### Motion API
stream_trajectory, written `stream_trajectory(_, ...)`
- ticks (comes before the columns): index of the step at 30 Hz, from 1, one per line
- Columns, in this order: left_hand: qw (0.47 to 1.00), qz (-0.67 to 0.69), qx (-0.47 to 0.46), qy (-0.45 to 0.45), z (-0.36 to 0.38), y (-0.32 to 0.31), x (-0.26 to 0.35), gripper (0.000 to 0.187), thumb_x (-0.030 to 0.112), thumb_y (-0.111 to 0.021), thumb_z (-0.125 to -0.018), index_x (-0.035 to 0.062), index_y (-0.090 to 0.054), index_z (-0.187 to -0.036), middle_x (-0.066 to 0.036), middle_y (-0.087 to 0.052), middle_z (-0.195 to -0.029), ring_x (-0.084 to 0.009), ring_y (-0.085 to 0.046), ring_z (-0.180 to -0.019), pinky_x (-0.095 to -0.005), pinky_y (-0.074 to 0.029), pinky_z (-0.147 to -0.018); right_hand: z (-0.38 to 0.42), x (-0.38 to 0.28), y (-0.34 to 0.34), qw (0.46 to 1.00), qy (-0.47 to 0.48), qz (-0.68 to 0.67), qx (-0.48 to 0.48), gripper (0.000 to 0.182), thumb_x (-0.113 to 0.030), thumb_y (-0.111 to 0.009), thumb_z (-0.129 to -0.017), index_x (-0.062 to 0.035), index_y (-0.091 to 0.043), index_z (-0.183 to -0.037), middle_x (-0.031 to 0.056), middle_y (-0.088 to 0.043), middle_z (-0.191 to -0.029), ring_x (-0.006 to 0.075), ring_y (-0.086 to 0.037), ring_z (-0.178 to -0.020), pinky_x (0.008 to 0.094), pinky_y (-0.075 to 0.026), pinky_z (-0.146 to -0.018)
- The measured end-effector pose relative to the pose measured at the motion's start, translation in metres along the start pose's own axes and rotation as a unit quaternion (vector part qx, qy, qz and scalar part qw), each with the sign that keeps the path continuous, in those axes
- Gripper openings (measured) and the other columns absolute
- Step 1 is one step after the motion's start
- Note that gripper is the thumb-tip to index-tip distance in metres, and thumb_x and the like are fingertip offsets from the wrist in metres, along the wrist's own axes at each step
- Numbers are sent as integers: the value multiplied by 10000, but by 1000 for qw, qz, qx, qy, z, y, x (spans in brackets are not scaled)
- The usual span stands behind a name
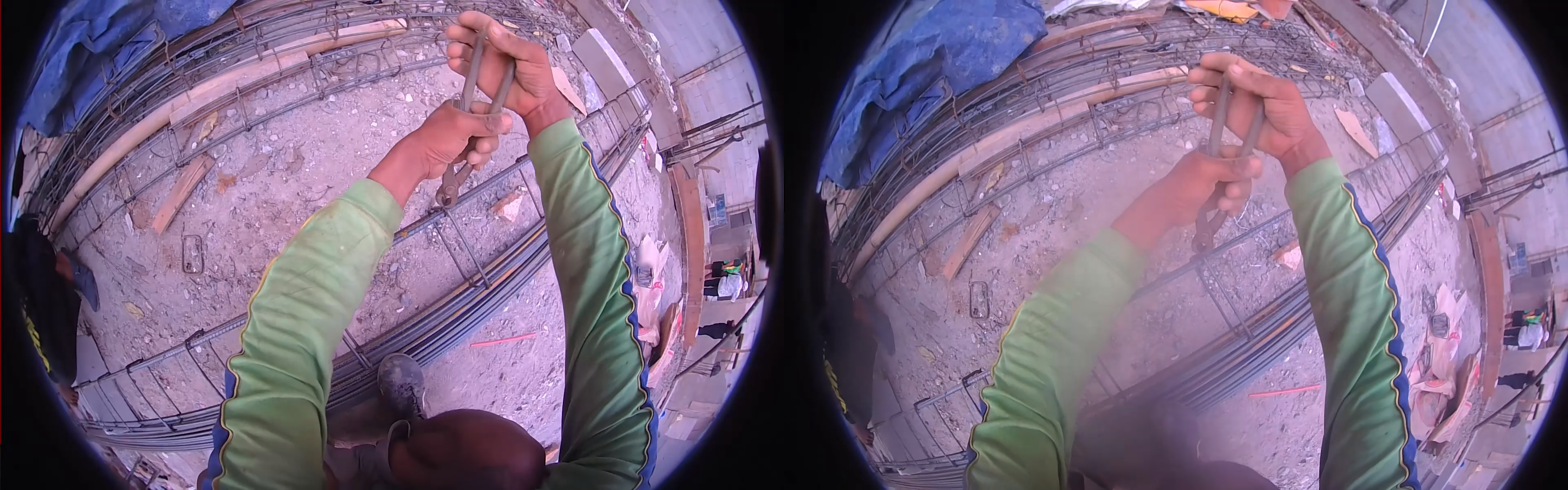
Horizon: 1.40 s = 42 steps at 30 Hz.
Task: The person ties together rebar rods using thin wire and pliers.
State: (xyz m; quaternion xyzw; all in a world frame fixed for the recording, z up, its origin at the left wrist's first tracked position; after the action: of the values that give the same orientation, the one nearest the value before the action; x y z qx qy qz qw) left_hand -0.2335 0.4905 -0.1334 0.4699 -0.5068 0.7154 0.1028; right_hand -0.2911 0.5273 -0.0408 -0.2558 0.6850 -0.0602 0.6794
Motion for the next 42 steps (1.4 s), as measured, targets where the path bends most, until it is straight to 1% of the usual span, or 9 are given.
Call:
stream_trajectory(9,960,-165,223,-35,16,0,4,597,315,-855,-773,-85,-629,-1155,-113,-680,-869,-239,-685,-824,-367,-534,-758,26,11,92,927,-43,121,353,227,-66,-490,-983,34,-589,-1161,1,-474,-723,119,-410,-570,307,-411,-543)
stream_trajectory(15,803,-475,347,-92,12,-8,23,270,197,-722,-837,40,-666,-1049,-186,-720,-988,-369,-680,-986,-461,-523,-849,-1,-19,37,390,-124,891,197,179,-110,-743,-806,-22,-762,-961,138,-740,-991,292,-734,-913,362,-579,-719)
stream_trajectory(19,894,-332,277,-115,13,-6,24,114,144,-725,-851,35,-696,-845,-95,-687,-751,-230,-645,-657,-380,-489,-629,9,-38,6,389,47,892,224,290,-196,-817,-785,-22,-745,-1005,106,-730,-950,271,-725,-871,361,-577,-715)
stream_trajectory(21,929,-282,224,-85,11,-5,18,165,198,-719,-873,41,-699,-918,-42,-623,-703,-160,-585,-600,-331,-450,-569,35,-34,20,888,20,364,280,353,-240,-789,-857,-23,-702,-1121,89,-704,-969,239,-694,-879,370,-572,-764)
stream_trajectory(25,982,-176,65,-20,13,-27,8,222,267,-737,-890,66,-694,-973,69,-492,-639,-46,-441,-507,-246,-353,-483,41,-45,1,977,69,167,117,532,-248,-741,-920,-19,-552,-1361,66,-663,-1057,166,-640,-949,325,-549,-798)
stream_trajectory(30,992,-57,-87,72,8,-45,-12,253,223,-808,-851,30,-683,-957,32,-542,-646,-66,-468,-519,-245,-397,-497,53,-38,-19,992,65,-13,-105,426,-213,-625,-989,-21,-524,-1356,27,-558,-828,173,-584,-806,420,-526,-841)
stream_trajectory(36,913,-346,184,-113,-2,-13,6,708,349,-891,-684,-64,-553,-1149,-180,-692,-971,-256,-689,-858,-356,-537,-771,36,-17,48,974,-17,36,224,178,-135,-541,-1001,3,-575,-1108,-12,-413,-672,129,-424,-579,372,-476,-613)
stream_trajectory(40,802,-523,273,-93,-2,-24,10,790,363,-873,-656,-78,-471,-1173,-273,-635,-1106,-409,-651,-1060,-449,-524,-896,41,-19,66,880,-57,185,433,157,-51,-500,-962,27,-620,-1026,-10,-449,-630,147,-447,-512,350,-454,-495)
stream_trajectory(42,786,-539,285,-98,-3,-24,12,692,314,-835,-716,-66,-470,-1165,-284,-615,-1119,-438,-631,-1082,-473,-518,-915,10,-34,38,614,-159,731,252,186,-152,-643,-882,-27,-715,-999,105,-644,-912,235,-629,-853,341,-528,-731)
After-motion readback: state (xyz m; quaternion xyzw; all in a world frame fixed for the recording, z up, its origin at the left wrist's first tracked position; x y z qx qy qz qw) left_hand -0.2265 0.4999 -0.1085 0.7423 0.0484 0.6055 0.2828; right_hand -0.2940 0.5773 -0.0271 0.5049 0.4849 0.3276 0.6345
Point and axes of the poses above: each hand's wrist, its own z-axis away from the middle knuckle, its own y-axis out of the back of the hand, x = y × z, the point moved 10 cm from there along -z, towards the middle knuckle
